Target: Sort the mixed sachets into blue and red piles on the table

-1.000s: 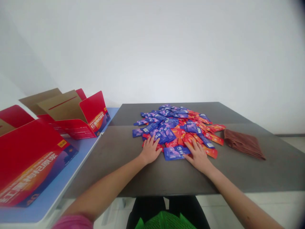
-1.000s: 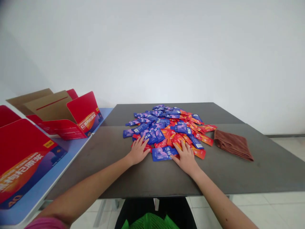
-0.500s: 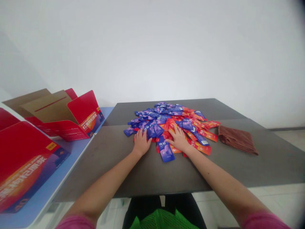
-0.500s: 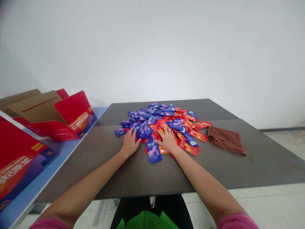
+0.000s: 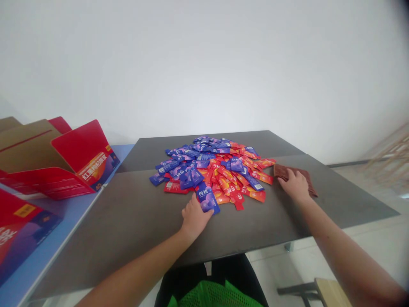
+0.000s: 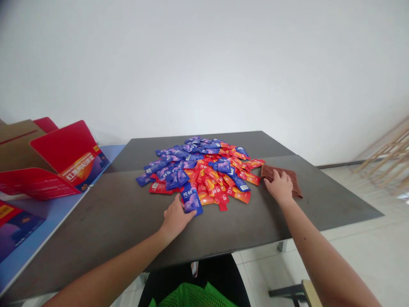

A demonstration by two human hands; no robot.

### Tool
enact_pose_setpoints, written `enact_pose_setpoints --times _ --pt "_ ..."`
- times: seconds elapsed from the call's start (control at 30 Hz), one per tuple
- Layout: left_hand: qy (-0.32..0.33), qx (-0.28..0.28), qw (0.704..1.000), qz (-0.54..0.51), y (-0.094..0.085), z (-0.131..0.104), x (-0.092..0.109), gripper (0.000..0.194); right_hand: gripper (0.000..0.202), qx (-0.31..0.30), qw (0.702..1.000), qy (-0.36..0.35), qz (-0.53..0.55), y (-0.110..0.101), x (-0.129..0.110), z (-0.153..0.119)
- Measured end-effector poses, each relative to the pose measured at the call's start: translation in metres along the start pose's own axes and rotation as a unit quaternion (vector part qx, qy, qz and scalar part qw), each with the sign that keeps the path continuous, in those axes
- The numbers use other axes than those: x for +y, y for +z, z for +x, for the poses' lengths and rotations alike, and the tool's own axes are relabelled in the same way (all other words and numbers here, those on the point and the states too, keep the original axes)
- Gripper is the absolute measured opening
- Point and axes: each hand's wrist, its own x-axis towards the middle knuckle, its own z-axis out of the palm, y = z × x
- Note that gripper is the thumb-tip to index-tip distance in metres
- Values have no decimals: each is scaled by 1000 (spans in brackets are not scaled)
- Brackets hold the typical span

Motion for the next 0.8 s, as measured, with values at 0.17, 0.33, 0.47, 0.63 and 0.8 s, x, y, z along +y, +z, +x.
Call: enact_pose_setpoints --times 0.17,0.33,0.47,0.63,0.8 --pt "-8 -29 999 -33 -2 4 -4 65 53 -33 999 25 1 -4 26 -3" --pt "-44 22 999 7 3 3 9 84 30 -4 997 50 58 -14 24 -6" --pt "-61 -7 998 -19 -4 9 12 71 23 77 974 140 163 -35 13 -5" --pt "-7 -59 990 -124 -22 -5 -11 19 27 159 933 188 262 -64 -20 -28" --pt "-24 -85 896 -436 -30 -50 -17 27 40 127 867 165 452 -85 -82 -79"
